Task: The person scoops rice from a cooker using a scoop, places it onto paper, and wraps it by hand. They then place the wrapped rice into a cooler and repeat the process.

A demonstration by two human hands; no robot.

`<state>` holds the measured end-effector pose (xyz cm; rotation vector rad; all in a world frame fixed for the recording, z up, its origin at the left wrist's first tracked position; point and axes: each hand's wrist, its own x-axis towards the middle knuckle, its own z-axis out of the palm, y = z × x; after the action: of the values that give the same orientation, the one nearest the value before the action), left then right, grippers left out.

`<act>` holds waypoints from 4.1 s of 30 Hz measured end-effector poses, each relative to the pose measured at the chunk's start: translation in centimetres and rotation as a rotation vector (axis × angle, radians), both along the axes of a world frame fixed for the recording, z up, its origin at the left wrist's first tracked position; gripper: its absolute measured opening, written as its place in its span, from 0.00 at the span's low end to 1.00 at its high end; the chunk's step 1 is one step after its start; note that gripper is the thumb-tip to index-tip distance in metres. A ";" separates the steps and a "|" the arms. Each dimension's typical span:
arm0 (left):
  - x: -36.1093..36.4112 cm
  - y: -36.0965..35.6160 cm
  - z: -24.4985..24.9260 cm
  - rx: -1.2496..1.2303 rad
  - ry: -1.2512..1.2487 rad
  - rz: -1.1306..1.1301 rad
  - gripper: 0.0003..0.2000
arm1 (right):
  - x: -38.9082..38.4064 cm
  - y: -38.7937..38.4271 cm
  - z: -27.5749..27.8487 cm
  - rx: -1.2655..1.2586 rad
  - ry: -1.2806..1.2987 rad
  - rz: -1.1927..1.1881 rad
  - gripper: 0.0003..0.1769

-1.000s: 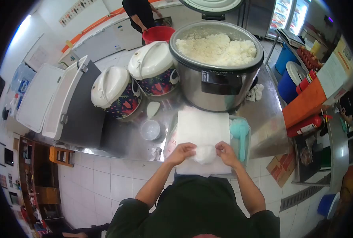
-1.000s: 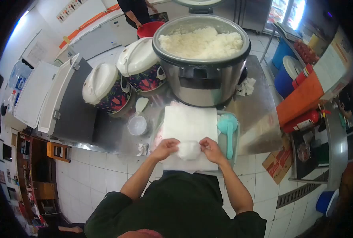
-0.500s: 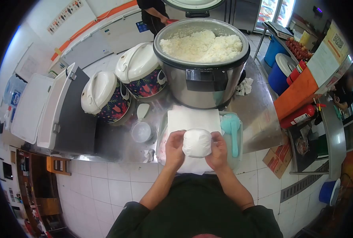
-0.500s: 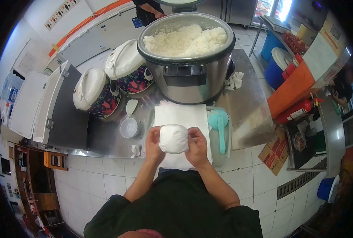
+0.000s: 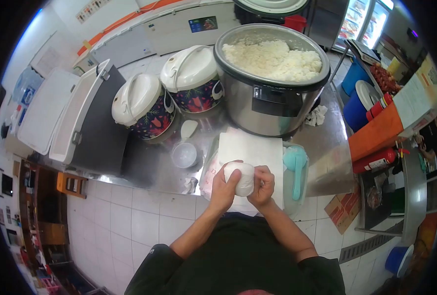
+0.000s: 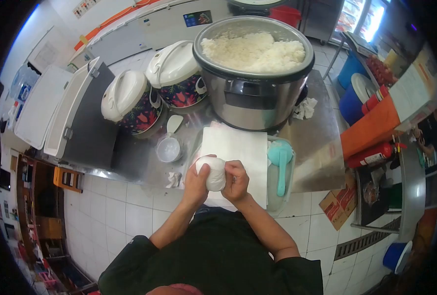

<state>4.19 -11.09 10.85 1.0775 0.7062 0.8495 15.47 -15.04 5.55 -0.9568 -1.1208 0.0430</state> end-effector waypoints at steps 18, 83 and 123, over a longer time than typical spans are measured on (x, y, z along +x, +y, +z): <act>-9.9 2.4 -0.9 0.182 0.051 0.354 0.22 | -11.7 1.5 3.1 -0.502 0.641 0.499 0.24; -88.1 17.8 -28.9 -0.848 0.138 0.763 0.35 | -52.1 60.0 19.7 -1.607 -1.939 0.586 0.39; -13.0 2.9 -10.3 0.045 0.201 -0.766 0.16 | 15.0 -9.7 -2.1 -0.803 0.504 -0.640 0.22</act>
<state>-8.83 -8.18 0.53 1.3516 0.3800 0.1002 30.43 -24.71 3.43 -1.8623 -0.2648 0.2105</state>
